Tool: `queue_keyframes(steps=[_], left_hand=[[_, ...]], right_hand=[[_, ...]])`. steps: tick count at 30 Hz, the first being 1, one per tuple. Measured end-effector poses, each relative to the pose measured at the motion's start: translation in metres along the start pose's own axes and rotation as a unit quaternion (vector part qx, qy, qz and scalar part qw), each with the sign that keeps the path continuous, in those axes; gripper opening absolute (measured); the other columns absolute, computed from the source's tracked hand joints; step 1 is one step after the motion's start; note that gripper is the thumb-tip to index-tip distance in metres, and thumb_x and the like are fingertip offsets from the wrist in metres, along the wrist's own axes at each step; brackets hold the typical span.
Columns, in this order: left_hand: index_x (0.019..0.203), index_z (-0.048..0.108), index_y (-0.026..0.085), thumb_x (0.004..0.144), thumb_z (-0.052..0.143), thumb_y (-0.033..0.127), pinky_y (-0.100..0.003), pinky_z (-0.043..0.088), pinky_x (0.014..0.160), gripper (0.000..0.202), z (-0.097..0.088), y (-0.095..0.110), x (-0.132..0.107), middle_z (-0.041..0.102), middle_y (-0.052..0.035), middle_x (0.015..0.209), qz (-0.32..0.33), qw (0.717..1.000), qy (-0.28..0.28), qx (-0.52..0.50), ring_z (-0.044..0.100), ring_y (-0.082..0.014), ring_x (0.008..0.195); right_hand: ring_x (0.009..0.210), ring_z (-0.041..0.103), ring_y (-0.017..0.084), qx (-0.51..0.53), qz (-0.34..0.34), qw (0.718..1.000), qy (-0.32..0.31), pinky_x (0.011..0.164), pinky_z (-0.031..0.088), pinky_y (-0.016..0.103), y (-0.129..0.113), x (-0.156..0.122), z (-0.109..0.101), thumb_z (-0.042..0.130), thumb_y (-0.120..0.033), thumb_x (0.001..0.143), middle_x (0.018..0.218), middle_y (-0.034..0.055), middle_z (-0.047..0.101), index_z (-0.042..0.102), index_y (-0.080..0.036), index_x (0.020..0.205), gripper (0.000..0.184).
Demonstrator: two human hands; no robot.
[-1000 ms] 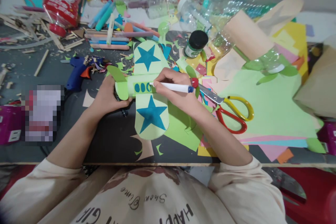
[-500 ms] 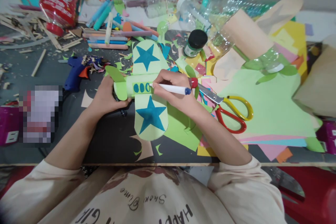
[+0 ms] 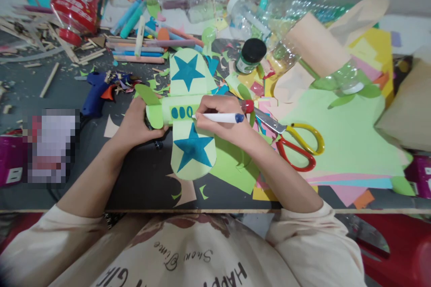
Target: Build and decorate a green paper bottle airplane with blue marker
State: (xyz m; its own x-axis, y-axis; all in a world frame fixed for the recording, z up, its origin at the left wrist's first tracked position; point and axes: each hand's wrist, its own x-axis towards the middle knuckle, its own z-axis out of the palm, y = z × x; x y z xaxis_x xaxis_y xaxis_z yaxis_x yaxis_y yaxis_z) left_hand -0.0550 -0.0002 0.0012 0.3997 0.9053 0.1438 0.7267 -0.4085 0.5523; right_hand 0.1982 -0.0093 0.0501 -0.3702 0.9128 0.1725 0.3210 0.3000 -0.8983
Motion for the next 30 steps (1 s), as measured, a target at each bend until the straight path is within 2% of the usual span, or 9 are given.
queue_keyframes(steps=[3, 6, 10, 14, 22, 27, 30], left_hand=[[0.124, 0.052, 0.024, 0.068, 0.072, 0.033, -0.048, 0.05, 0.095, 0.061, 0.0002, 0.0004, 0.0003, 0.062, -0.0111, 0.124, 0.001, 1.0, -0.001, -0.001, 0.06, -0.0346, 0.116], [0.126, 0.051, 0.023, 0.068, 0.072, 0.032, -0.049, 0.05, 0.097, 0.062, -0.0002, 0.0013, 0.0007, 0.061, -0.0115, 0.127, 0.004, 1.0, -0.005, -0.005, 0.059, -0.035, 0.118], [0.125, 0.052, 0.025, 0.069, 0.072, 0.032, -0.048, 0.05, 0.096, 0.06, -0.0008, 0.001, 0.0005, 0.061, -0.0106, 0.126, 0.006, 1.0, -0.003, -0.011, 0.059, -0.0341, 0.118], [0.122, 0.054, 0.025, 0.069, 0.072, 0.033, -0.048, 0.05, 0.096, 0.056, -0.0007, 0.0002, 0.0001, 0.063, -0.0093, 0.119, -0.005, 1.0, -0.004, -0.003, 0.059, -0.0337, 0.115], [0.119, 0.053, 0.021, 0.067, 0.072, 0.033, -0.048, 0.049, 0.096, 0.057, 0.0002, 0.0007, 0.0013, 0.062, -0.0111, 0.118, -0.004, 1.0, -0.008, 0.009, 0.06, -0.0352, 0.113], [0.121, 0.052, 0.022, 0.066, 0.073, 0.034, -0.047, 0.05, 0.094, 0.06, 0.0007, -0.0019, 0.001, 0.062, -0.011, 0.12, 0.01, 1.0, -0.002, 0.006, 0.061, -0.0345, 0.112], [0.123, 0.051, 0.023, 0.068, 0.072, 0.034, -0.046, 0.051, 0.093, 0.061, 0.0004, -0.0024, 0.001, 0.063, -0.0107, 0.122, 0.017, 1.0, 0.002, -0.002, 0.061, -0.0341, 0.112]], right_hand=[[0.057, 0.054, 0.012, 0.017, -0.005, 1.0, 0.008, 0.053, 0.038, 0.026, 0.0008, 0.0003, 0.0004, 0.062, -0.024, 0.078, 0.061, -0.001, 0.061, 0.056, -0.02, 0.063, 0.016], [0.056, 0.052, 0.011, 0.035, -0.003, 0.999, 0.042, 0.052, 0.037, 0.025, 0.0027, 0.0012, 0.0016, 0.062, -0.025, 0.08, 0.061, -0.0017, 0.059, 0.056, -0.02, 0.065, 0.017], [0.056, 0.049, 0.011, 0.021, -0.001, 0.998, 0.064, 0.053, 0.038, 0.025, 0.0044, 0.0012, 0.0037, 0.063, -0.026, 0.082, 0.062, -0.0027, 0.058, 0.056, -0.021, 0.067, 0.018], [0.057, 0.05, 0.011, 0.009, -0.003, 0.998, 0.06, 0.054, 0.039, 0.026, 0.0058, -0.001, 0.0051, 0.064, -0.028, 0.083, 0.064, -0.002, 0.059, 0.057, -0.021, 0.067, 0.019], [0.058, 0.053, 0.012, 0.006, -0.023, 0.999, 0.023, 0.054, 0.039, 0.026, 0.0062, -0.0011, 0.0028, 0.063, -0.031, 0.084, 0.064, -0.0007, 0.062, 0.059, -0.02, 0.065, 0.022], [0.054, 0.049, 0.011, 0.015, -0.006, 1.0, -0.004, 0.051, 0.036, 0.025, 0.0023, 0.0005, -0.0003, 0.063, -0.029, 0.082, 0.06, -0.0013, 0.061, 0.057, -0.019, 0.062, 0.023], [0.054, 0.049, 0.01, 0.021, 0.001, 1.0, 0.005, 0.05, 0.034, 0.025, 0.0035, 0.0014, -0.0005, 0.064, -0.029, 0.082, 0.059, -0.0019, 0.06, 0.056, -0.02, 0.062, 0.023]])
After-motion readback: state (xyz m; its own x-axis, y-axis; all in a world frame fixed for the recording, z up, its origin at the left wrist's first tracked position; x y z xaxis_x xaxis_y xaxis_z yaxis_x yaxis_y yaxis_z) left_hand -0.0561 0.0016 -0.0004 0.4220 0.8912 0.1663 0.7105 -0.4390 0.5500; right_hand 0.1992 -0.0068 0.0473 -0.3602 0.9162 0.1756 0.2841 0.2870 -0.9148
